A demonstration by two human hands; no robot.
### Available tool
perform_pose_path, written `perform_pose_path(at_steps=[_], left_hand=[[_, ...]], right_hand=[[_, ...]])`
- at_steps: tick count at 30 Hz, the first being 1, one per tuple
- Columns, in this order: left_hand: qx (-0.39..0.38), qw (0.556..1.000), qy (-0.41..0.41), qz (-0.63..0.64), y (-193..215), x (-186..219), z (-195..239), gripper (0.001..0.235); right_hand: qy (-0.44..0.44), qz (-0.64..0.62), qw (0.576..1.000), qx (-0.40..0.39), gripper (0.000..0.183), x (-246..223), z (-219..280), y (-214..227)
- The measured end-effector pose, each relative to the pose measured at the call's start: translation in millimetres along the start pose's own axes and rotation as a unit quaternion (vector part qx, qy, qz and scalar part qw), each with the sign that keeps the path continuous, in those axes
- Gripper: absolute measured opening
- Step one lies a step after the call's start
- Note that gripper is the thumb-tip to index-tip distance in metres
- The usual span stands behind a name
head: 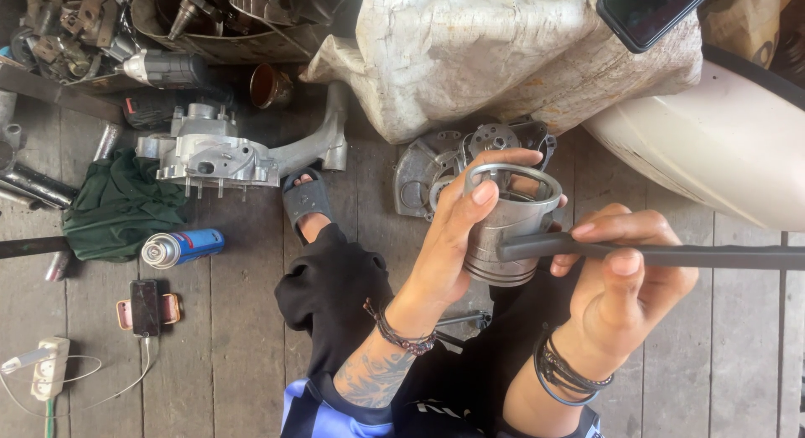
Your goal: Cleaning carbon buildup from a motorcycle piston using a metal scraping tool
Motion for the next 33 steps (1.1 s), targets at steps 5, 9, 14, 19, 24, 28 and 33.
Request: perform_pose_path(at_steps=[5, 9, 14, 19, 24, 28, 33], left_hand=[[0.004, 1.000, 0.001, -0.007, 0, 0, 0, 0.058], [-0.005, 0.997, 0.009, 0.076, -1, -8, -1, 0.067], [-0.056, 0.986, 0.029, 0.155, 0, -14, 3, 0.061], [-0.034, 0.978, 0.074, 0.190, 16, -26, 13, 0.050], [-0.072, 0.965, 0.084, 0.237, 7, -11, 23, 0.056], [-0.076, 0.956, 0.140, 0.247, 8, -12, 37, 0.063], [-0.001, 0.940, 0.210, 0.269, 36, -48, 45, 0.062]], right_hand=[[0.002, 0.000, 1.000, -0.006, 0.055, -3, -2, -4], [0.121, -0.015, 0.982, 0.142, 0.041, -3, 2, 11], [0.162, 0.130, 0.976, 0.066, 0.039, -11, -15, 5], [0.195, 0.250, 0.942, -0.108, 0.038, -42, -25, -30], [0.258, 0.445, 0.797, -0.316, 0.067, -19, -18, -25], [0.162, 0.337, 0.820, -0.433, 0.067, 1, -9, -19], [0.142, 0.266, 0.894, -0.332, 0.030, 0, -29, -29]])
Point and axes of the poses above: each hand's wrist, its own z-axis away from the middle knuckle, its own y-axis out of the back of the hand, x = y × z, the point moved 6 cm from there along -z, towards the middle knuckle, and after that the axes turned 2 degrees about -y, right-handed, at the moved point
